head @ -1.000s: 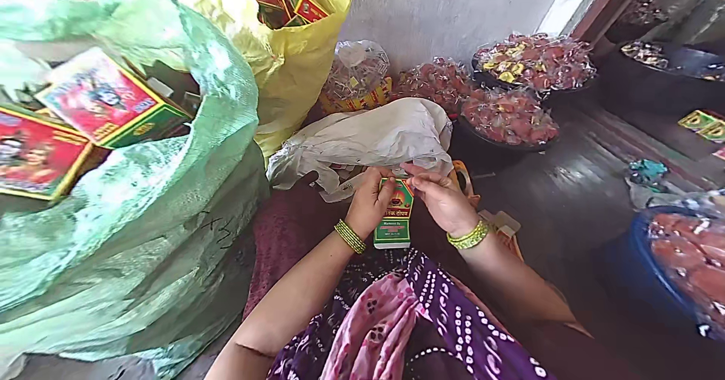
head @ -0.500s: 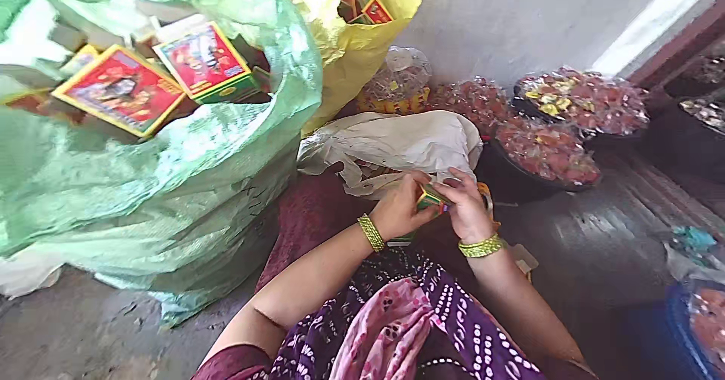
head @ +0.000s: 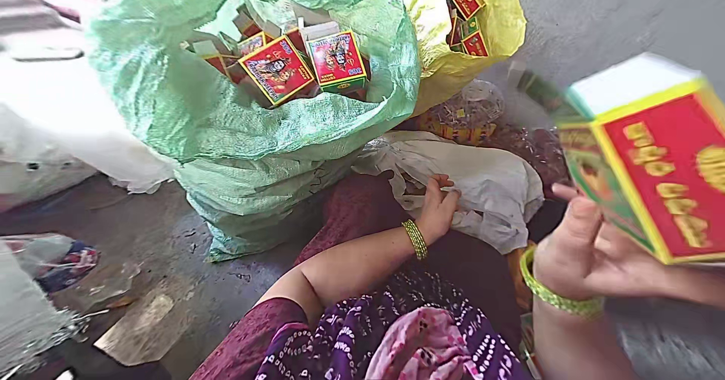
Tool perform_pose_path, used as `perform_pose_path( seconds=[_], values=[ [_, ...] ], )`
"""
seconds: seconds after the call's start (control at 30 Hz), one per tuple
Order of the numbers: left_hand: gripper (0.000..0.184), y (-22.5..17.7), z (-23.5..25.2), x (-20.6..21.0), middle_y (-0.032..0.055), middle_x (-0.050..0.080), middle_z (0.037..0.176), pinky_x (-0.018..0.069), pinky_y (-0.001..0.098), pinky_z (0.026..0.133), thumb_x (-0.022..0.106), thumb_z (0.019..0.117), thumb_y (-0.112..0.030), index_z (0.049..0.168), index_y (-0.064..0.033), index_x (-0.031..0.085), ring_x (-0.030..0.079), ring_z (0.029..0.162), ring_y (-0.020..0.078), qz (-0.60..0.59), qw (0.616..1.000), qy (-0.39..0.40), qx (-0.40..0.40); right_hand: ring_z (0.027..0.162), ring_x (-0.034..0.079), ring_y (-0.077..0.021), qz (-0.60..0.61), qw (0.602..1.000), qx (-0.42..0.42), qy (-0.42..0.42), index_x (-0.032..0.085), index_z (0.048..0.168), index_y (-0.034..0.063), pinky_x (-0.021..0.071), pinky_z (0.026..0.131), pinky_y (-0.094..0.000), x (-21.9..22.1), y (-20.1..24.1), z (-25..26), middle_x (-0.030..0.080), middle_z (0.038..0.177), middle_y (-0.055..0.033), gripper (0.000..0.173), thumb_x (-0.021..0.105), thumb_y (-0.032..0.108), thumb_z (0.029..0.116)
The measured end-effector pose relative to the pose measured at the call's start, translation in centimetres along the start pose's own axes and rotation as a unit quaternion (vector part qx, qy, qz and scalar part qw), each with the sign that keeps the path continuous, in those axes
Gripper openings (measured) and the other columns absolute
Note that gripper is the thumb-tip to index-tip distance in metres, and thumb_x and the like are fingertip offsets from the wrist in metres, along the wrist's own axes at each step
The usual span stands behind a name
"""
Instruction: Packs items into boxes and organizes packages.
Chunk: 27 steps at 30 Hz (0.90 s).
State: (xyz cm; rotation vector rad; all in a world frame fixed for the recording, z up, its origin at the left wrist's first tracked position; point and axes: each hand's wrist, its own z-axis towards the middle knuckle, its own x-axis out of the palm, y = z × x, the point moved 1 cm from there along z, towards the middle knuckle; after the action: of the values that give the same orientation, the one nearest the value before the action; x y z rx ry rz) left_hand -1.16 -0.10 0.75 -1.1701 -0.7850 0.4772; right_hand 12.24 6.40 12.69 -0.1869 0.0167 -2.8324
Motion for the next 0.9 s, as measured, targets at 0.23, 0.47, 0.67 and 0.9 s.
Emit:
perform_pose_path(
  seconds=[0.23,0.47,0.67,0.9],
  values=[
    [0.052,1.0,-0.4,0.2,0.0229,0.058,0.127,0.0601,0.0355,0.081,0.051,0.0989,-0.019,0.141,0.0091,0.037,0.068,0.093,0.019,0.063,0.994,0.078,0.047,0.11,0.066,-0.0277,0.142,0.985,-0.038,0.088,0.055,0.127,-0.0112,0.0634,0.085,-0.0393,19.5,3.2,10.3,0.06,0.121,-0.0248,0.047,0.075,0.014,0.0935],
    [0.051,0.2,-0.6,-1.3,0.0226,0.058,0.128,0.0582,0.0358,0.084,0.053,0.0945,-0.015,0.138,0.0085,0.041,0.067,0.096,0.0193,0.083,0.994,0.06,0.037,0.132,0.054,-0.0307,0.046,0.931,0.008,0.363,0.06,0.142,0.0083,0.0482,0.108,-0.0416,19.9,6.0,8.9,0.054,0.145,-0.0202,0.054,0.073,0.031,0.0943],
    [0.051,-0.9,-0.6,-1.8,0.0249,0.061,0.123,0.0562,0.0353,0.09,0.059,0.0942,-0.014,0.136,0.0121,0.044,0.066,0.103,0.0214,0.09,0.993,0.041,0.067,0.132,0.056,-0.0372,-0.095,0.92,0.005,0.379,0.071,0.121,0.0059,0.0489,0.108,-0.0509,5.0,1.5,-1.8,0.061,0.137,-0.0224,0.034,0.07,0.029,0.0963],
    [0.048,1.2,-0.3,-0.4,0.0173,0.062,0.127,0.0601,0.0441,0.079,0.057,0.0991,-0.016,0.142,-0.0023,0.041,0.069,0.097,0.0247,0.166,0.983,0.083,0.0,0.134,0.047,-0.0535,-0.4,0.546,0.468,0.568,0.056,0.138,-0.0058,0.0396,0.109,-0.068,-19.1,-9.7,-14.1,0.05,0.143,-0.0357,0.056,0.072,0.023,0.093]
  ],
)
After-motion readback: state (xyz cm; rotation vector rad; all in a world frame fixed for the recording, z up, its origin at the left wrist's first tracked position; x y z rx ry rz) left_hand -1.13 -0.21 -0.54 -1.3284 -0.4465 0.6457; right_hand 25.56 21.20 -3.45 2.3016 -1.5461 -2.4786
